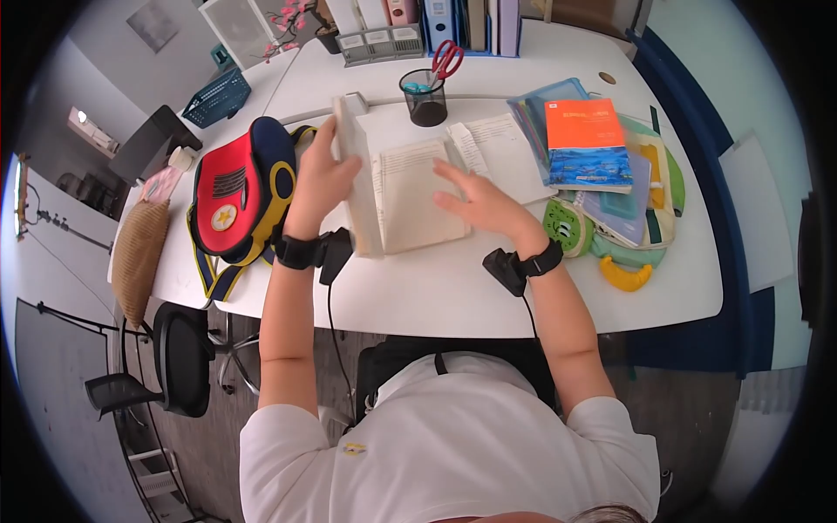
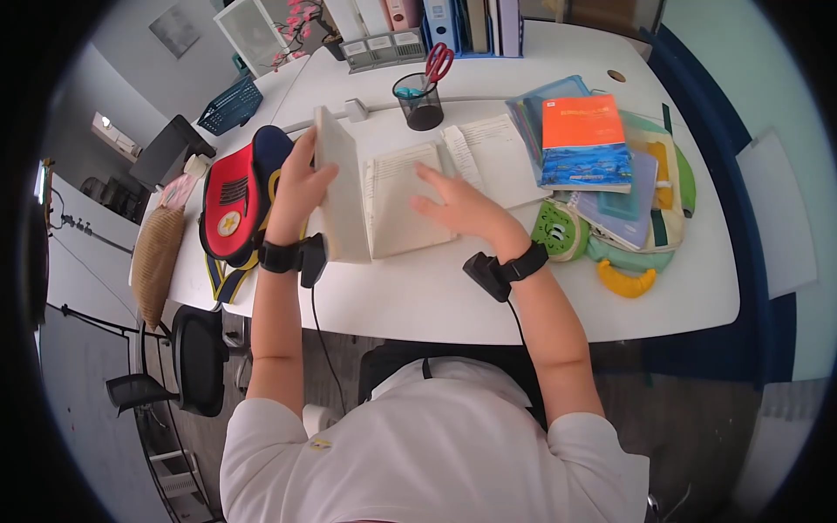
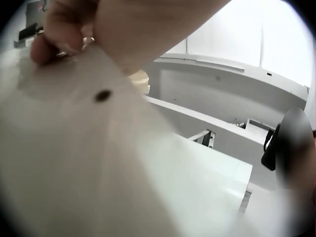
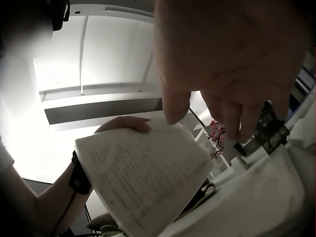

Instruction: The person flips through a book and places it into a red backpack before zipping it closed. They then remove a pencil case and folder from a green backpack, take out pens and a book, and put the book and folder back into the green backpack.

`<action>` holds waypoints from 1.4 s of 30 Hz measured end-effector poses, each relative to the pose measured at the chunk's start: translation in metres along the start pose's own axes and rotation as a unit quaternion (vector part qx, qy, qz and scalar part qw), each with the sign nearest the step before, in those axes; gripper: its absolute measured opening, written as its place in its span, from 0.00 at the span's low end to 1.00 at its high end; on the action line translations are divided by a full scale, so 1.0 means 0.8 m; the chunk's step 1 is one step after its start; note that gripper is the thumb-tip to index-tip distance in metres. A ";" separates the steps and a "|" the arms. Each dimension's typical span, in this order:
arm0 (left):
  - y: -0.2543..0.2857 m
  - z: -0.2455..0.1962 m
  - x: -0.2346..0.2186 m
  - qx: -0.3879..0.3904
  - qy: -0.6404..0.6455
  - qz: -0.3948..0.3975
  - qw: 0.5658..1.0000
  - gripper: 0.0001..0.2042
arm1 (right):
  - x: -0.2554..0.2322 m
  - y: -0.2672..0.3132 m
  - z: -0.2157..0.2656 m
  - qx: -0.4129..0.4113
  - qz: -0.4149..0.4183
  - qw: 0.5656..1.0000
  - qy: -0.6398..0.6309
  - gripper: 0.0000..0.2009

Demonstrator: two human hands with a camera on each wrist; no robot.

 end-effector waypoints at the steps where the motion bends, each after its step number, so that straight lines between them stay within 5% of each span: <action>1: -0.008 -0.002 0.013 0.023 -0.035 -0.004 0.999 0.36 | -0.011 0.003 0.000 0.009 -0.019 1.000 0.009 0.34; 3: -0.023 -0.009 0.046 0.068 -0.104 -0.015 0.992 0.40 | -0.030 0.009 0.002 0.025 -0.056 0.998 0.028 0.33; 4: -0.033 -0.014 0.061 0.029 -0.093 0.054 0.994 0.43 | -0.037 0.013 -0.003 0.025 -0.075 0.996 0.048 0.32; 7: -0.052 -0.016 0.123 0.073 -0.121 0.094 0.985 0.41 | -0.055 0.025 -0.022 0.025 -0.132 0.983 0.123 0.30; 14: -0.040 -0.002 0.215 -0.008 -0.167 0.185 0.969 0.39 | -0.130 0.070 -0.031 0.027 -0.344 0.895 0.282 0.21; 20: -0.005 -0.015 0.209 -0.025 -0.372 0.216 0.902 0.36 | -0.198 0.131 -0.065 0.147 -0.389 0.818 0.397 0.15; 24: 0.011 -0.004 0.201 -0.043 -0.359 0.214 0.907 0.36 | -0.254 0.177 -0.117 0.234 -0.368 0.792 0.428 0.14; 27: 0.009 0.009 0.196 -0.039 -0.383 0.219 0.897 0.36 | -0.299 0.212 -0.141 0.369 -0.258 0.794 0.409 0.19; 31: 0.007 0.015 0.185 -0.060 -0.391 0.235 0.888 0.37 | -0.338 0.235 -0.178 0.402 -0.208 0.814 0.364 0.19; 34: 0.005 0.020 0.183 -0.062 -0.402 0.234 0.883 0.37 | -0.345 0.227 -0.172 0.386 -0.226 0.861 0.242 0.19; 37: 0.006 0.028 0.185 -0.049 -0.417 0.222 0.880 0.37 | -0.341 0.220 -0.183 0.349 -0.331 0.856 0.187 0.16; 40: 0.008 0.035 0.186 -0.032 -0.419 0.217 0.881 0.34 | -0.353 0.217 -0.194 0.401 -0.394 0.827 -0.011 0.12; 42: 0.009 0.034 0.181 -0.031 -0.394 0.223 0.891 0.32 | -0.357 0.215 -0.201 0.376 -0.383 0.842 0.052 0.10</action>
Point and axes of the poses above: each hand's wrist, its own y-axis away from the middle knuckle, its own x-axis out of the palm, z = x × y, the point moved 1 cm from there along -y, towards the middle knuckle, and after that the axes turned 13 degrees about -x, right-handed, at the moved point
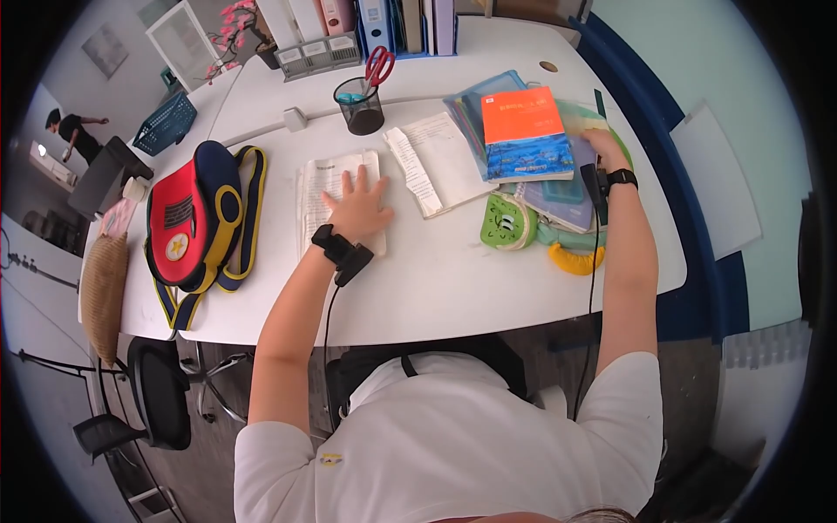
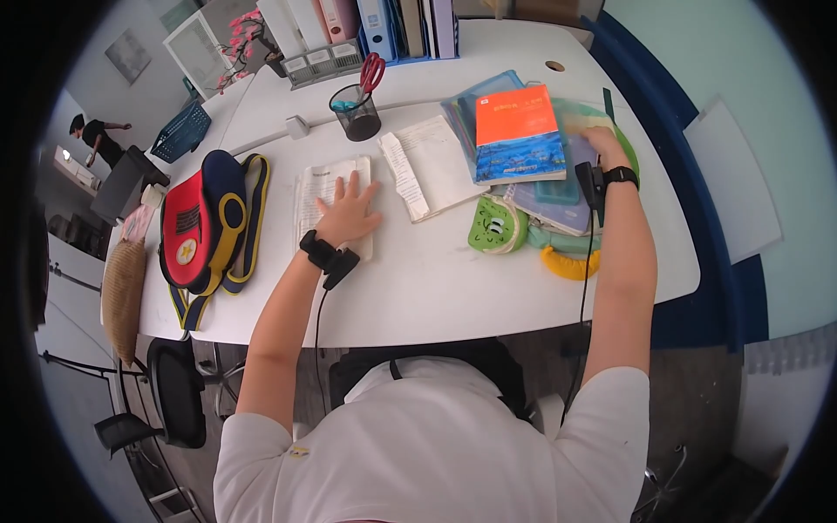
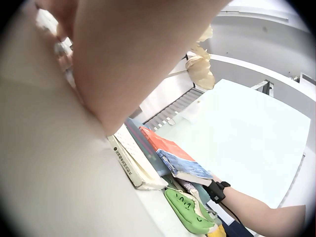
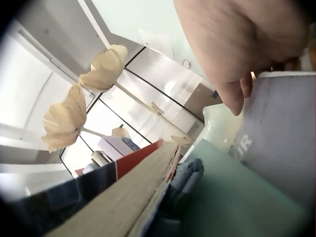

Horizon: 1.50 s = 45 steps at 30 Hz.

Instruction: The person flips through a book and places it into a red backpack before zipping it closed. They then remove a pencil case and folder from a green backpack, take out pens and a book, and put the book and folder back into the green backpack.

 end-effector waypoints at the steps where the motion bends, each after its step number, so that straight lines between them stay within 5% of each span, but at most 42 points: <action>1: 0.001 0.001 -0.003 0.005 0.012 0.001 1.000 0.31 | -0.001 -0.005 -0.001 -0.026 -0.006 0.999 0.022 0.09; 4: -0.001 0.003 -0.003 -0.007 -0.015 -0.005 1.000 0.31 | -0.008 -0.014 0.000 -0.095 -0.016 0.995 -0.012 0.06; 7: -0.002 0.005 -0.001 -0.016 -0.012 -0.008 1.000 0.31 | -0.024 -0.019 0.021 -0.189 -0.071 0.966 0.160 0.07; 10: -0.002 0.006 -0.001 -0.018 -0.011 -0.014 1.000 0.31 | -0.046 -0.022 0.055 -0.224 -0.156 0.948 0.165 0.07; 14: -0.003 0.011 0.003 -0.002 0.007 -0.026 1.000 0.30 | -0.073 0.024 0.134 -0.364 -0.240 0.860 0.263 0.09; 21: -0.009 0.021 -0.005 0.037 0.138 -0.067 0.988 0.29 | -0.043 0.117 0.264 -0.447 -0.224 0.866 -0.015 0.10; 25: 0.029 0.018 -0.065 0.170 0.354 -0.097 0.914 0.24 | 0.025 0.155 0.301 -0.422 -0.121 0.885 -0.155 0.10; 28: 0.064 0.010 -0.095 0.191 0.620 0.043 0.760 0.24 | 0.100 0.187 0.312 -0.391 0.004 0.897 -0.207 0.11; 31: 0.086 0.017 -0.105 0.162 0.713 0.081 0.677 0.22 | 0.180 0.209 0.307 -0.327 0.093 0.904 -0.260 0.11; 34: 0.099 0.037 -0.108 0.150 0.715 0.092 0.677 0.23 | 0.240 0.224 0.292 -0.275 0.174 0.891 -0.317 0.12; 37: 0.096 0.056 -0.099 0.161 0.795 0.125 0.572 0.22 | 0.281 0.235 0.277 -0.227 0.215 0.894 -0.321 0.12; 40: 0.100 0.072 -0.097 0.139 0.800 0.145 0.565 0.20 | 0.307 0.245 0.264 -0.192 0.232 0.905 -0.302 0.12; 43: 0.103 0.083 -0.091 0.095 0.729 0.087 0.672 0.19 | 0.317 0.250 0.253 -0.165 0.240 0.904 -0.312 0.11; 45: 0.100 0.092 -0.087 0.058 0.720 0.073 0.687 0.16 | 0.323 0.245 0.240 -0.166 0.241 0.910 -0.294 0.11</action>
Point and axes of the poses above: each hand's wrist, its own y-axis away from the middle knuckle, its own x-axis out of the palm, z = x × y, the point moved 1 cm from there along -y, towards the middle knuckle, and after that the axes turned 13 degrees about -x, right-handed, at the moved point
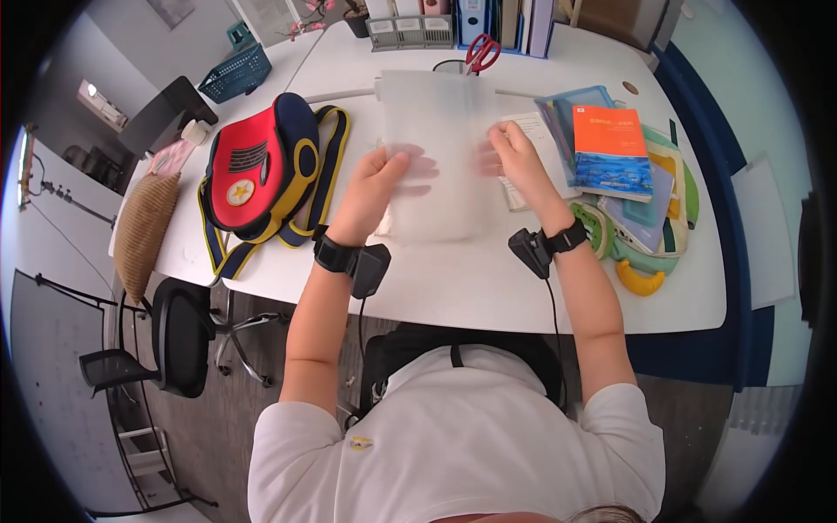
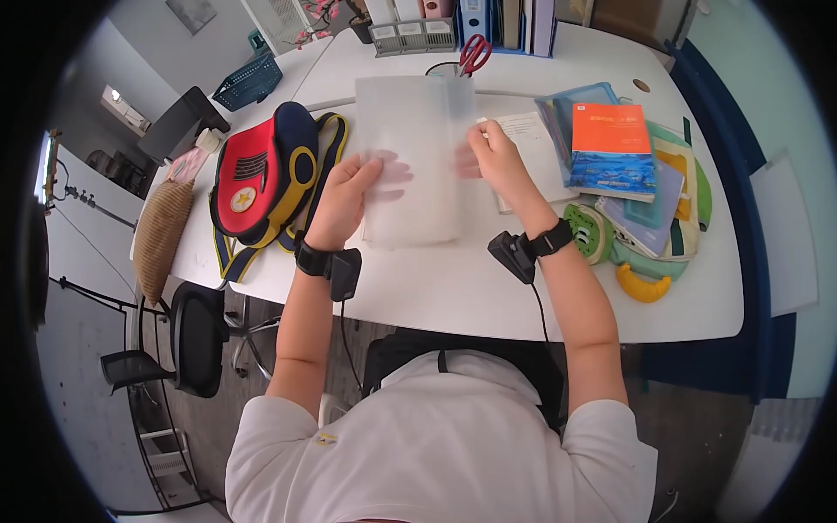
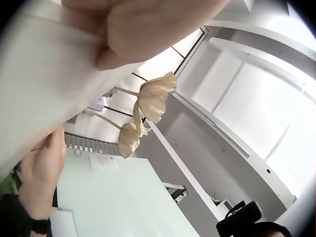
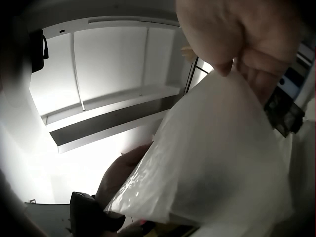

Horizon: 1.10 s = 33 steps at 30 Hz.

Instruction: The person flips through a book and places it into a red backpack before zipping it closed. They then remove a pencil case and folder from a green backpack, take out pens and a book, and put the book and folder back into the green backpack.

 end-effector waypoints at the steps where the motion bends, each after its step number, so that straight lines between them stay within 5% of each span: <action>1: -0.001 0.002 -0.005 -0.008 -0.007 -0.018 1.000 0.15 | -0.007 -0.004 -0.014 -0.001 0.003 1.000 0.028 0.11; 5: -0.007 0.011 -0.025 0.000 -0.025 -0.105 0.994 0.10 | -0.039 0.000 -0.046 -0.062 0.025 0.990 0.125 0.10; 10: -0.010 0.000 -0.061 0.090 -0.168 -0.298 0.935 0.15 | -0.070 0.017 -0.056 -0.131 0.042 0.896 0.422 0.24; 12: -0.011 -0.010 -0.079 0.204 -0.278 -0.392 0.853 0.17 | -0.067 0.028 -0.055 -0.072 0.095 0.853 0.508 0.33; 14: -0.004 -0.027 -0.068 0.253 -0.450 -0.463 0.721 0.17 | -0.048 0.037 -0.039 0.046 0.167 0.786 0.594 0.41; 16: -0.006 -0.031 -0.050 0.279 -0.579 -0.498 0.582 0.17 | -0.049 0.038 -0.049 0.053 0.179 0.773 0.607 0.45; 18: -0.014 -0.027 -0.027 0.231 -0.638 -0.462 0.571 0.16 | -0.049 0.037 -0.052 0.075 0.214 0.765 0.603 0.46; 20: -0.037 0.006 -0.006 0.219 -0.678 -0.365 0.599 0.12 | -0.055 0.033 -0.047 0.112 0.269 0.760 0.582 0.43; 23: -0.057 0.031 -0.002 0.068 -0.430 -0.149 0.888 0.08 | -0.039 0.041 -0.041 0.113 0.213 0.742 0.625 0.35; 28: -0.044 0.012 -0.010 0.038 -0.168 -0.124 0.977 0.16 | -0.040 0.044 -0.024 0.025 0.115 0.781 0.613 0.21; 33: -0.033 -0.001 -0.055 0.041 -0.066 -0.155 0.985 0.18 | -0.064 0.043 -0.007 -0.157 0.024 0.767 0.622 0.06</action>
Point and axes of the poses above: each hand's wrist, its own y-axis away from the middle knuckle, its own x-axis out of the palm, z = x × y, the point moved 1 cm from there along -y, towards the middle knuckle, and after that the axes turned 13 degrees about -x, right-handed, at the moved point
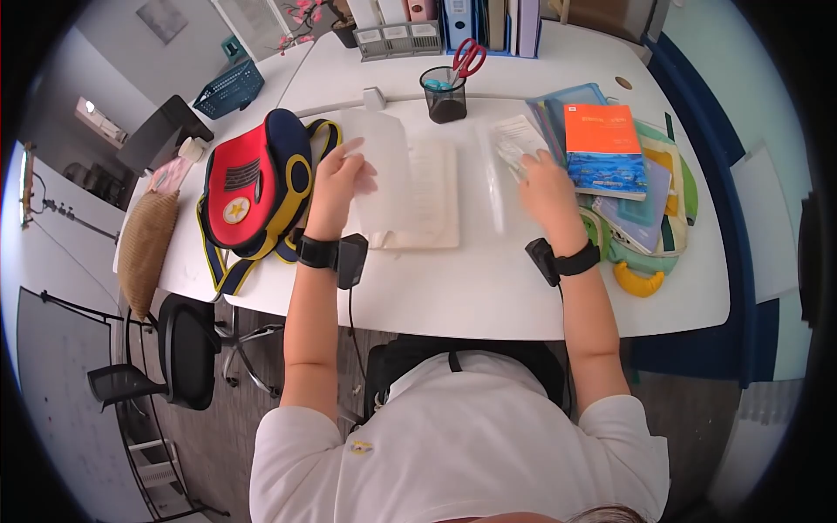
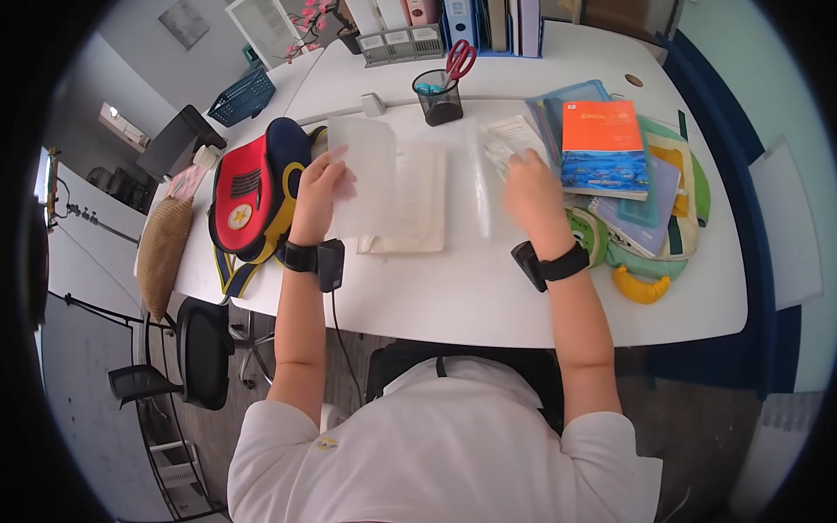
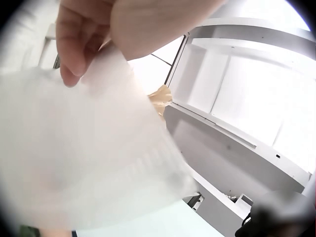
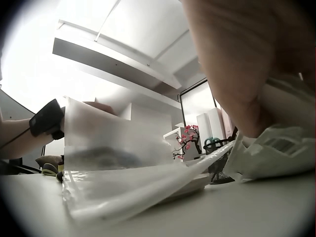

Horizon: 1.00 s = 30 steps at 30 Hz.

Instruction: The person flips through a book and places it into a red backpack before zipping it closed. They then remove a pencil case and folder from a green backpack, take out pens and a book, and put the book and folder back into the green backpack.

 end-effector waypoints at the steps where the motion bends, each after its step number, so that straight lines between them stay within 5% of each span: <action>1: -0.001 0.005 -0.009 -0.008 0.001 -0.006 1.000 0.18 | -0.004 -0.002 -0.002 -0.008 -0.032 0.999 0.002 0.05; 5: 0.000 0.025 -0.038 -0.047 0.020 -0.002 0.999 0.17 | -0.015 -0.011 -0.011 0.040 -0.029 0.999 0.014 0.06; 11: 0.009 0.048 -0.059 -0.082 0.051 0.008 0.995 0.17 | -0.038 -0.020 0.010 0.002 -0.103 0.995 0.012 0.05; 14: 0.012 0.053 -0.064 -0.087 0.053 0.010 0.995 0.17 | -0.033 -0.019 0.048 -0.083 -0.147 0.985 -0.022 0.11; 16: 0.011 0.059 -0.070 -0.090 0.055 0.015 0.994 0.17 | -0.009 -0.018 0.072 -0.211 -0.169 0.961 0.052 0.19; 21: 0.019 0.063 -0.077 -0.102 0.052 -0.002 0.993 0.17 | 0.042 -0.002 0.139 -0.283 0.008 0.959 0.018 0.22; 30: 0.027 0.074 -0.087 -0.108 0.047 -0.002 0.993 0.16 | 0.080 0.013 0.185 -0.223 0.075 0.962 0.138 0.25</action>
Point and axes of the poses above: each hand's wrist, its own y-axis away from the middle knuckle, its own x-axis out of the palm, z = x × y, the point moved 1 cm from there along -y, towards the middle knuckle, and after that the axes turned 13 degrees about -x, right-handed, at the moved point
